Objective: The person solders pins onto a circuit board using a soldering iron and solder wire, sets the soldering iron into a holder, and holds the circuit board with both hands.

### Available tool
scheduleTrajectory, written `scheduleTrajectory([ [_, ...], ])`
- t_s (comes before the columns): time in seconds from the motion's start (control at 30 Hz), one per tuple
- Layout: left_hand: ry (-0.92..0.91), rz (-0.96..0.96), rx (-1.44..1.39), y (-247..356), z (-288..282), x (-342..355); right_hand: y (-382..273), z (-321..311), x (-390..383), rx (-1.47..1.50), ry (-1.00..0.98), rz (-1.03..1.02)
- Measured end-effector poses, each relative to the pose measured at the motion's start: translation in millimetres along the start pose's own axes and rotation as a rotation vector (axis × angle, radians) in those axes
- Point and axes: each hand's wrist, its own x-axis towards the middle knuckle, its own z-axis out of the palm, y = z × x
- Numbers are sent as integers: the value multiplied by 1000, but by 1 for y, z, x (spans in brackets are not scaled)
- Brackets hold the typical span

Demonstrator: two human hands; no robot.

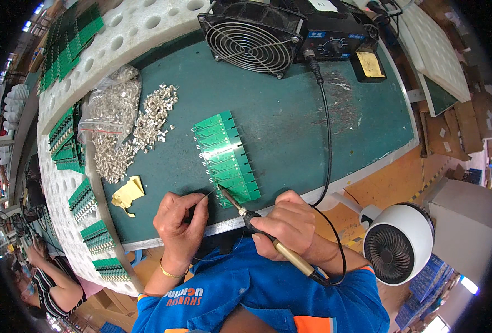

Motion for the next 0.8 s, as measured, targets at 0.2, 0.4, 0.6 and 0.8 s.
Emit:
scheduleTrajectory([
  [0.2, 10, 7, 3, 0, 0, 1, 1, 1, 1, 5, -10, -3],
  [0.4, -1, 13, 18, 0, 0, 2, 2, 4, 0, 7, 73, -17],
  [0.6, 12, 17, 12, 0, 1, 1, 0, -1, -1, 10, -9, 2],
  [0.8, 6, 16, 13, 1, 1, 2, 1, -1, -1, 16, -17, 3],
])
